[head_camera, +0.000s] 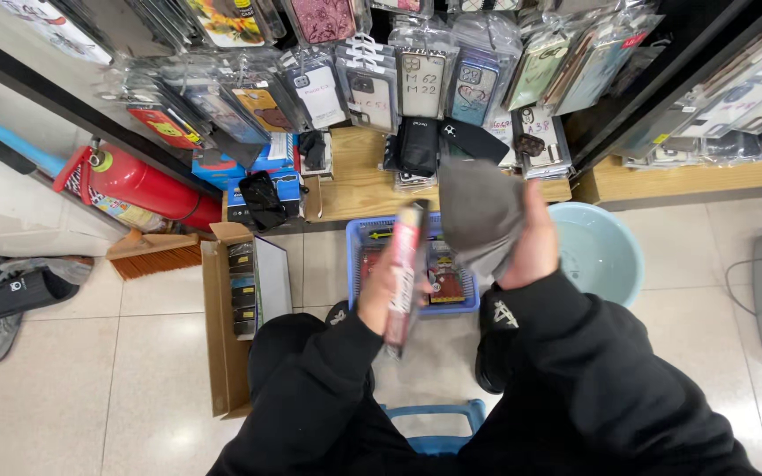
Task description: The person wipes a red and black product box with a gray cloth, then places it into a blue basket. They then pick up a stack of white packets, fan them out, and place them in the basket. Finally, they open one packet to reveal a black smartphone, which they inspect.
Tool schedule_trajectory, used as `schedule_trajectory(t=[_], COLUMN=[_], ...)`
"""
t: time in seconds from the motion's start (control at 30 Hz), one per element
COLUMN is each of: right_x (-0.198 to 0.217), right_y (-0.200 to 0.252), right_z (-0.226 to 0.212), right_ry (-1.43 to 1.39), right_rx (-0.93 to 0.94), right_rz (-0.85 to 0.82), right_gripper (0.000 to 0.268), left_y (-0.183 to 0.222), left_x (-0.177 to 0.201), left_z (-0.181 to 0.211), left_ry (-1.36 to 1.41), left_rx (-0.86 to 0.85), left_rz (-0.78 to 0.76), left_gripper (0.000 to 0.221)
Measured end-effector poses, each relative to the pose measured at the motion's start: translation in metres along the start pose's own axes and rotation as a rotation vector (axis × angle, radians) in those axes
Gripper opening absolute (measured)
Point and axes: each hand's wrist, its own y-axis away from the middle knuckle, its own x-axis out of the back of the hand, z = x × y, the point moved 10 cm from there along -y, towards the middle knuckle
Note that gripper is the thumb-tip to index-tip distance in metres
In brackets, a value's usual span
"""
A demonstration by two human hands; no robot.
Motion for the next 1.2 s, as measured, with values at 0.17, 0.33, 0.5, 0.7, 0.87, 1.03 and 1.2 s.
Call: schedule_trajectory(t=[0.17,0.33,0.5,0.7,0.87,1.03,1.2], right_x=[-0.025,-0.032,-0.029,-0.057,-0.058,-0.055,-0.057], right_y=[0.009,0.035,0.049,0.118,0.130,0.102,0.073], right_z=[-0.011,0.026,0.053,0.061,0.089,0.067,0.030], right_ry=[-0.275,-0.147,0.019,1.171,1.453,1.357,1.273], right_rx=[-0.005,-0.132,-0.045,1.028,1.218,1.230,1.190], right_rz=[-0.239,-0.230,-0.350,-0.926,-0.942,-0.842,-0.749], right_gripper=[0.064,0.070,0.067,0.076,0.063,0.064,0.064], left_y=[0.013,0.014,0.017,0.022,0.021,0.009,0.005], left_x=[0.067,0.091,0.090,0.059,0.017,-0.038,-0.049], left_z=[0.072,0.075,0.064,0.071,0.065,0.053,0.036], left_ry=[-0.273,0.069,0.272,0.643,0.531,0.627,0.190], left_rx=[-0.301,-0.245,-0.228,-0.206,0.021,0.123,-0.020], left_rz=[0.570,0.727,0.796,0.704,0.569,0.395,0.189], left_gripper=[0.060,0.040,0.039,0.043,0.069,0.062,0.063])
